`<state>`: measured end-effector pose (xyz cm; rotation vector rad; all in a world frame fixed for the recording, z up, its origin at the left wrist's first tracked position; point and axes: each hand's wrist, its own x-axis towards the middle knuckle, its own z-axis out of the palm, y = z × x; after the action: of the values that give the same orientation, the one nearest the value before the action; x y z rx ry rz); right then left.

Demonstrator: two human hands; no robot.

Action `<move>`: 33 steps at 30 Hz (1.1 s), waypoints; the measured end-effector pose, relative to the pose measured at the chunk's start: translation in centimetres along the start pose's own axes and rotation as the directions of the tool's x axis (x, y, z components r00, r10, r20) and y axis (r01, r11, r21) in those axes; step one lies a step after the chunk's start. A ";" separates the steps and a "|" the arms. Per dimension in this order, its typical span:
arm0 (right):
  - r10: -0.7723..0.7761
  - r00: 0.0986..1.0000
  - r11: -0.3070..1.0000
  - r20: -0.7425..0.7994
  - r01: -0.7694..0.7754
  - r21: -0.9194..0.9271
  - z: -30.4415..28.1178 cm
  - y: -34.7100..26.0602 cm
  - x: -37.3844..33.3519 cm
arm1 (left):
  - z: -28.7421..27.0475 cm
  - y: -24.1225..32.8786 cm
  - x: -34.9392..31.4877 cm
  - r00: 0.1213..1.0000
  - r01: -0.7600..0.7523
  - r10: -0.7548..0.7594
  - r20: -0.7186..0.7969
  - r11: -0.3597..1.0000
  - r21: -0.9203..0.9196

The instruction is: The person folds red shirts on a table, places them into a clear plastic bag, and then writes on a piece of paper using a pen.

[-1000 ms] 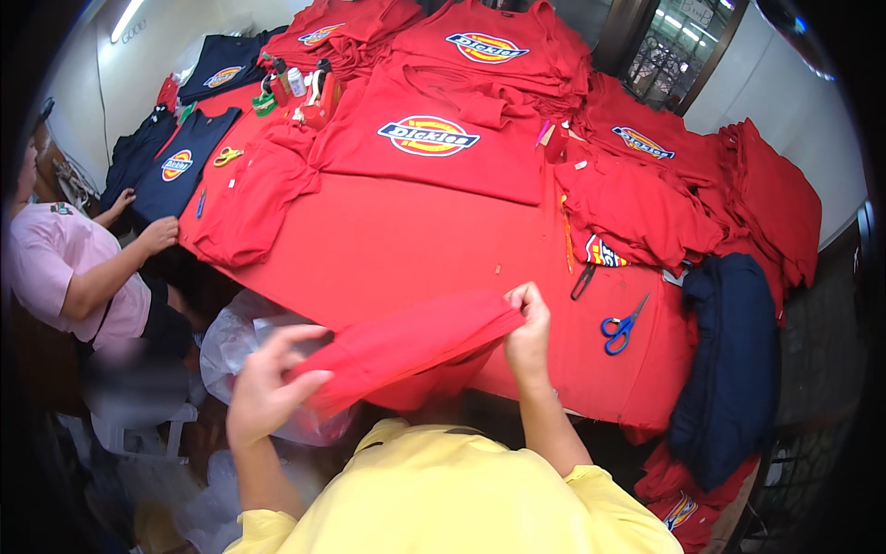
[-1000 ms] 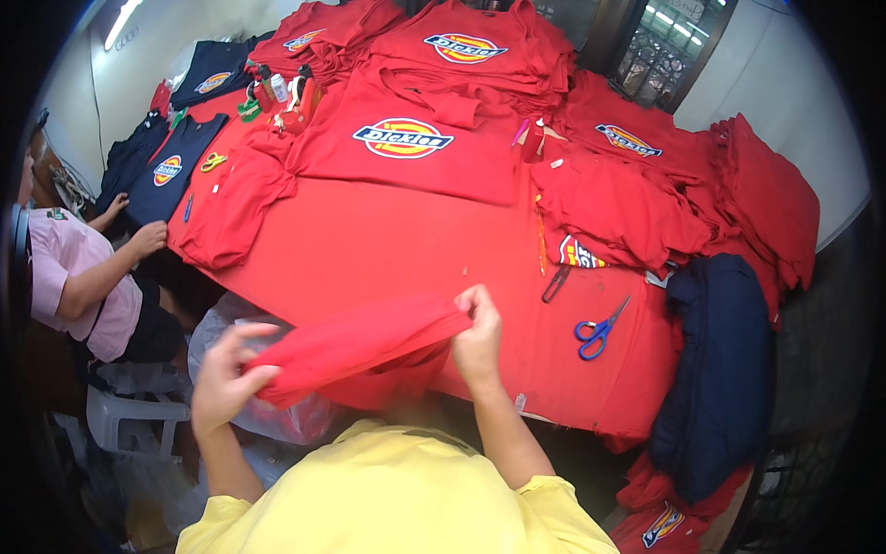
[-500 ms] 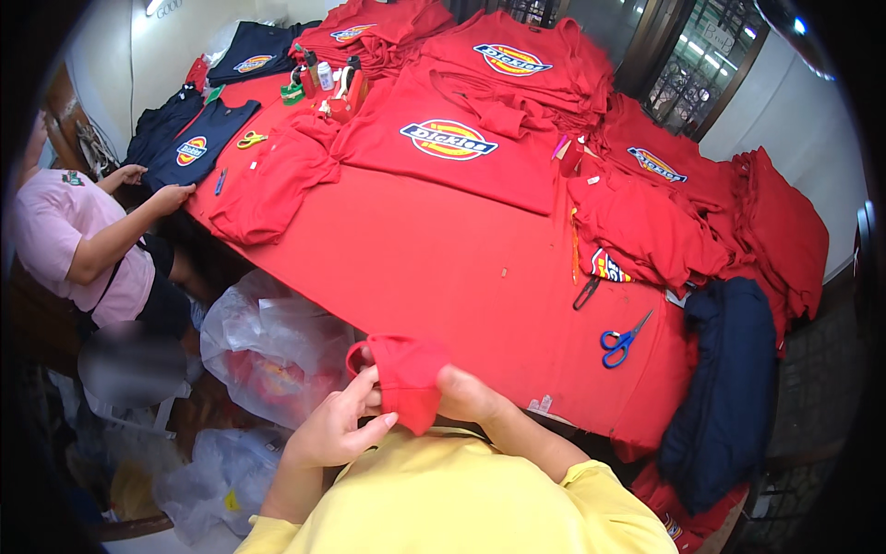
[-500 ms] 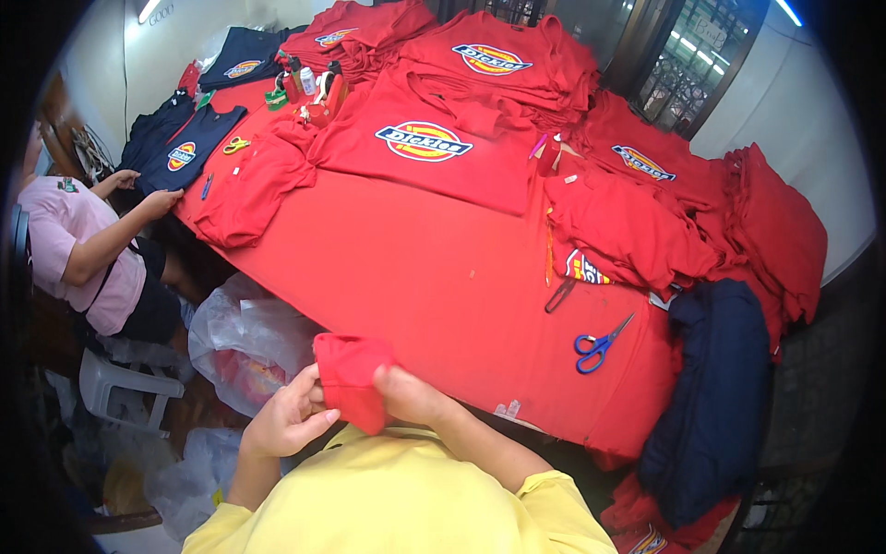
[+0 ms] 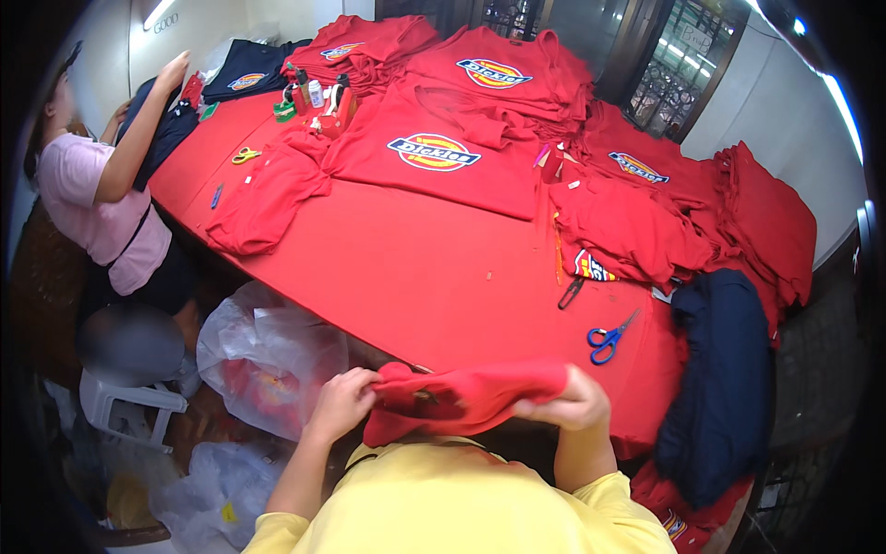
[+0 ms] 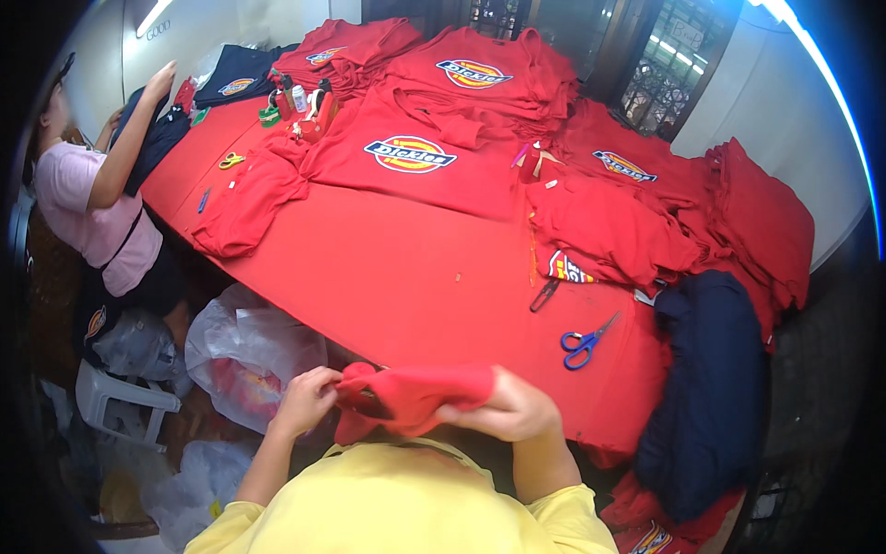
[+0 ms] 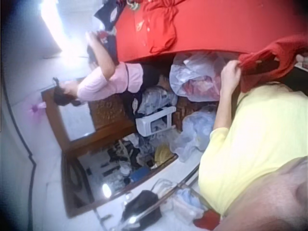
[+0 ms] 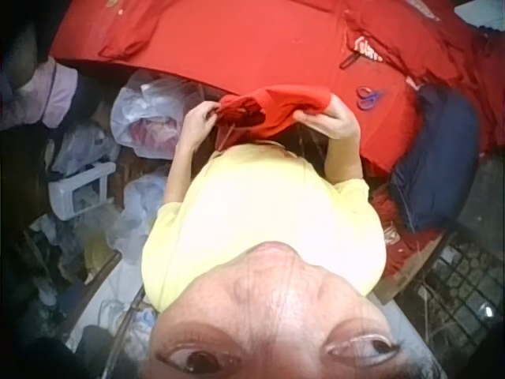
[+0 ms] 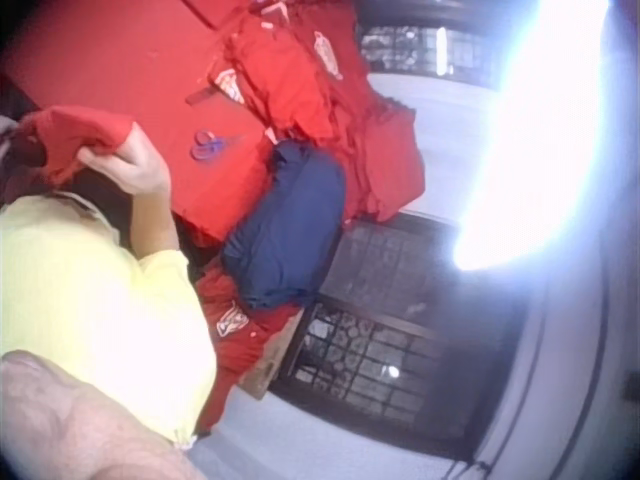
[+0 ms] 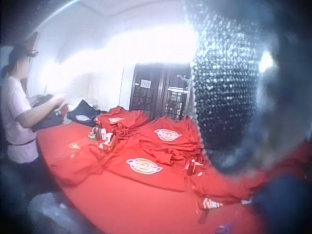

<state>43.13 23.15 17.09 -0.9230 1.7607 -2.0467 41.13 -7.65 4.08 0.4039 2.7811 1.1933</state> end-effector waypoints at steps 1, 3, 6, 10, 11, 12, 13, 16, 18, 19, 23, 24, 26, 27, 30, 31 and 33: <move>0.105 0.983 0.993 -0.153 -0.096 0.066 -0.4 -0.9 -1.3 | 0.4 -1.1 -0.3 0.995 0.082 -0.083 -0.057 0.996 -0.028; 0.158 0.964 0.982 -0.212 -0.176 -0.069 -1.8 -1.7 -3.0 | -0.8 -2.0 -0.3 0.960 0.192 -0.203 -0.195 0.979 -0.074; 0.119 0.984 0.967 -0.134 -0.084 0.242 -1.4 -1.2 -3.4 | -1.9 -2.1 0.1 0.946 -0.066 -0.114 -0.303 0.848 -0.525; -0.210 0.953 0.843 -0.217 0.289 0.453 -2.0 2.4 -5.2 | -1.1 0.8 -0.7 0.991 -0.060 -0.031 -0.131 0.773 -0.632; -0.188 0.944 0.821 -0.271 0.302 0.485 -2.3 2.5 -5.4 | -2.1 2.7 -1.1 0.990 -0.110 0.138 0.042 0.909 -0.402; -0.163 0.932 0.797 -0.322 0.317 0.515 -2.6 2.7 -5.7 | -1.5 2.9 -1.1 0.949 -0.126 0.212 0.234 0.934 -0.335; -0.183 0.917 0.802 -0.356 0.348 0.486 -2.9 2.8 -6.1 | -1.2 2.9 -1.3 0.873 -0.157 0.259 0.413 0.951 -0.265; -0.259 0.882 0.824 -0.393 0.414 0.387 -4.3 2.8 -8.0 | -0.9 -0.5 -1.9 0.993 0.042 -0.037 0.111 0.998 -0.048; -0.281 0.883 0.856 -0.376 0.408 0.317 -4.6 4.0 -9.9 | -3.1 -1.1 -0.8 0.964 0.150 -0.154 -0.219 0.988 -0.034; -0.214 0.920 0.957 -0.328 0.266 0.120 -4.7 3.7 -10.1 | -4.3 -1.7 -0.3 0.947 0.223 -0.244 -0.207 0.967 -0.120; 0.229 0.865 0.920 -0.446 -0.343 -0.192 -3.9 -0.1 -7.3 | -7.1 -7.3 -0.7 0.902 0.404 -0.431 0.030 0.816 -0.413; 0.208 0.846 0.947 -0.490 -0.300 -0.116 -4.0 0.1 -7.5 | -7.2 -7.7 -0.9 0.919 0.336 -0.394 -0.023 0.811 -0.480; 0.133 0.873 0.987 -0.470 -0.160 -0.019 -4.7 1.3 -9.1 | -6.9 -5.4 -1.0 0.936 0.207 -0.335 -0.108 0.772 -0.601; 0.095 0.876 0.991 -0.473 -0.037 0.129 -4.5 2.3 -9.5 | -6.4 -4.3 -0.5 0.937 0.094 -0.284 -0.205 0.768 -0.633; 0.125 0.831 0.824 -0.542 0.218 0.524 -1.8 6.7 -7.8 | -5.5 -4.1 -0.1 0.947 -0.085 -0.215 -0.239 0.550 -0.831; 0.285 0.860 0.717 -0.424 0.102 0.689 -1.8 9.3 -8.5 | -5.3 -4.7 -0.5 0.952 -0.012 -0.237 -0.193 0.600 -0.800; 0.373 0.883 0.672 -0.284 -0.046 0.739 0.0 10.4 -7.2 | -5.0 -5.9 -1.3 0.948 0.132 -0.298 -0.112 0.686 -0.715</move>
<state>46.57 25.21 5.13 -0.0209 0.9360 -2.5595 40.29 -15.40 3.18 -0.1433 2.1571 2.1789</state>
